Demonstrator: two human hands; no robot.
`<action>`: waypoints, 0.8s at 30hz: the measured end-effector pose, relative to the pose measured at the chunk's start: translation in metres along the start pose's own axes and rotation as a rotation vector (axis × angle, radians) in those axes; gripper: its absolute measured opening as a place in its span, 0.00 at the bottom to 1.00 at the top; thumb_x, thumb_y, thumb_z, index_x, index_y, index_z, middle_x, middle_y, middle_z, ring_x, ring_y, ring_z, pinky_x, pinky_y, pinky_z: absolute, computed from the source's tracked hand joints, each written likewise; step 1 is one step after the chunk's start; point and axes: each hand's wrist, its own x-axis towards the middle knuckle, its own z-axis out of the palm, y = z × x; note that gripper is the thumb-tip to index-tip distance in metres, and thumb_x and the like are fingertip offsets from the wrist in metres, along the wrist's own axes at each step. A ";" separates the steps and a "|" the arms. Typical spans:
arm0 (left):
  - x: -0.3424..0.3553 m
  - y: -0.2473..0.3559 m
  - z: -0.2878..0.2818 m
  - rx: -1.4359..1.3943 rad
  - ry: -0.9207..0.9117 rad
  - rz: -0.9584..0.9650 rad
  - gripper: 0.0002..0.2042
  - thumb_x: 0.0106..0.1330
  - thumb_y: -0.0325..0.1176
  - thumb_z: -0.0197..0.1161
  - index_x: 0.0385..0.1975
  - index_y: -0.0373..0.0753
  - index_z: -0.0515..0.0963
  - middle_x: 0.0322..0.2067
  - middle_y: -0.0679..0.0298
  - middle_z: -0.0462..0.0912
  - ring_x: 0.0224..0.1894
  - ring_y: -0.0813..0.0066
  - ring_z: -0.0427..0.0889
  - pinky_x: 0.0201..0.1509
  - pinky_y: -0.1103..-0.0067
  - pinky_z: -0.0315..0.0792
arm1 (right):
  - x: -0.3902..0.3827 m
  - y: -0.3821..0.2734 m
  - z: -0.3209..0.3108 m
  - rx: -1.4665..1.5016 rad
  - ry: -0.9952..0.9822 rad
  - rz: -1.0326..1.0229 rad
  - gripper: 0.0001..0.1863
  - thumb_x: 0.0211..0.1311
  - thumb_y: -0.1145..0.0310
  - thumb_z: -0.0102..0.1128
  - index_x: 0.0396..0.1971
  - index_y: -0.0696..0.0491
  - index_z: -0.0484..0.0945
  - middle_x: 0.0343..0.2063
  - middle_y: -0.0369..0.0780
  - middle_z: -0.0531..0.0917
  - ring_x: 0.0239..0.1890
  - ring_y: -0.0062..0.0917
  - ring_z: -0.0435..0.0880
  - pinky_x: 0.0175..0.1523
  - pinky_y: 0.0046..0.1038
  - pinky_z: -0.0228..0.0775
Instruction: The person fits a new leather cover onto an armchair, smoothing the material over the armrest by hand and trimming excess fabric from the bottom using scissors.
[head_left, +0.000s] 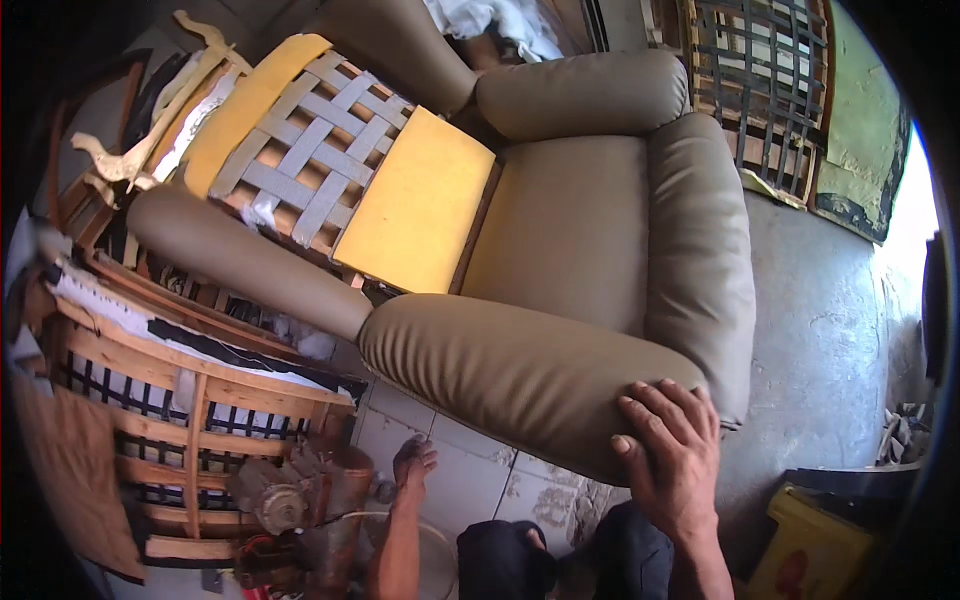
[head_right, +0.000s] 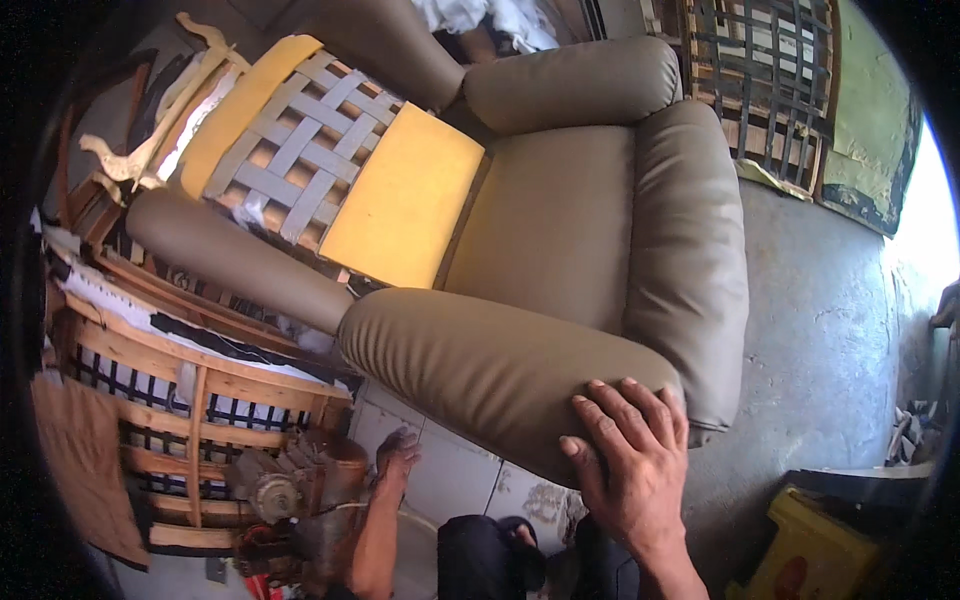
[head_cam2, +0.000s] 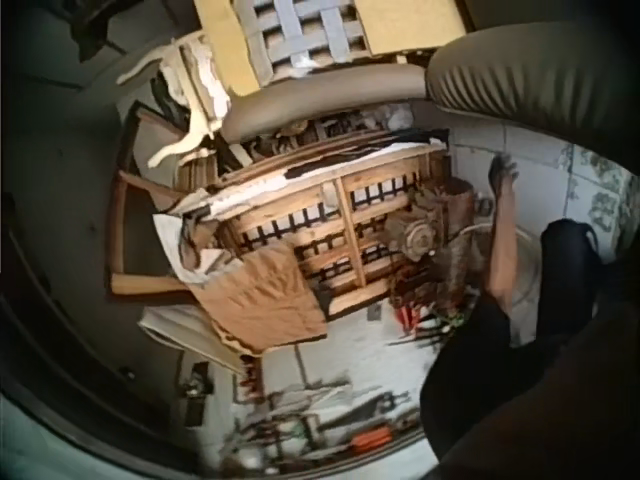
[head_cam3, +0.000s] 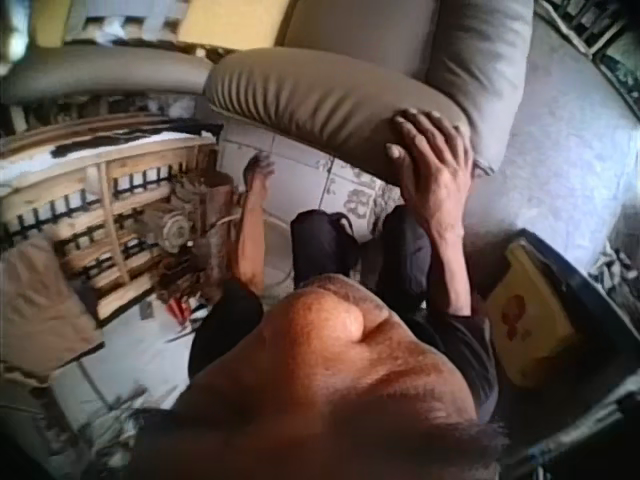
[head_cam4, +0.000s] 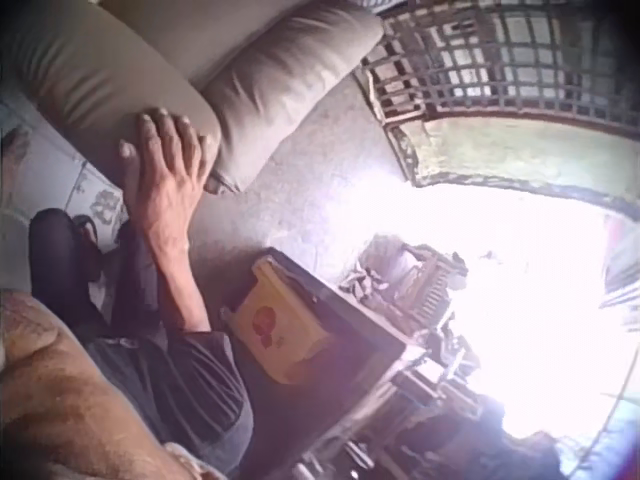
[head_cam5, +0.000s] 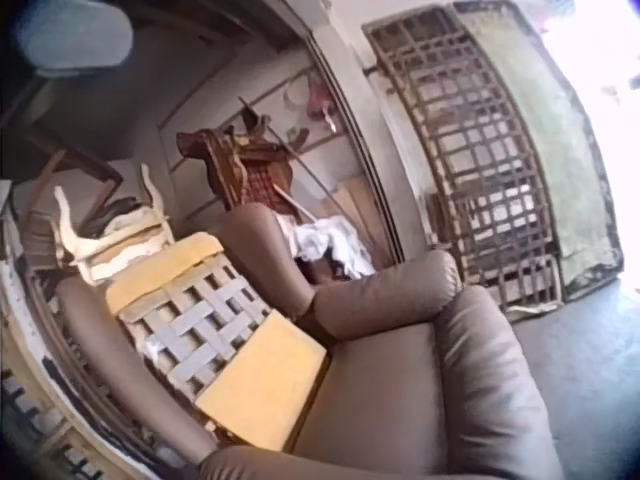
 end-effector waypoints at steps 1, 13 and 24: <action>-0.019 0.025 0.013 0.059 0.107 0.129 0.18 0.70 0.34 0.56 0.57 0.38 0.74 0.48 0.59 0.83 0.45 0.65 0.83 0.46 0.72 0.76 | 0.005 -0.004 -0.005 0.026 -0.030 0.081 0.21 0.63 0.57 0.63 0.54 0.49 0.81 0.56 0.39 0.80 0.64 0.38 0.72 0.72 0.49 0.51; -0.137 0.205 0.243 1.263 0.442 0.482 0.30 0.71 0.50 0.48 0.73 0.52 0.60 0.77 0.55 0.44 0.76 0.37 0.37 0.67 0.34 0.48 | 0.067 0.001 0.019 -0.122 -0.176 0.476 0.25 0.70 0.51 0.51 0.62 0.45 0.75 0.65 0.39 0.74 0.70 0.38 0.66 0.71 0.51 0.53; -0.154 0.205 0.252 1.258 0.431 0.467 0.29 0.70 0.45 0.49 0.72 0.49 0.63 0.77 0.54 0.44 0.77 0.37 0.36 0.72 0.40 0.41 | 0.058 0.012 0.023 -0.203 -0.169 0.379 0.24 0.66 0.58 0.50 0.60 0.48 0.76 0.62 0.41 0.75 0.67 0.39 0.69 0.71 0.43 0.55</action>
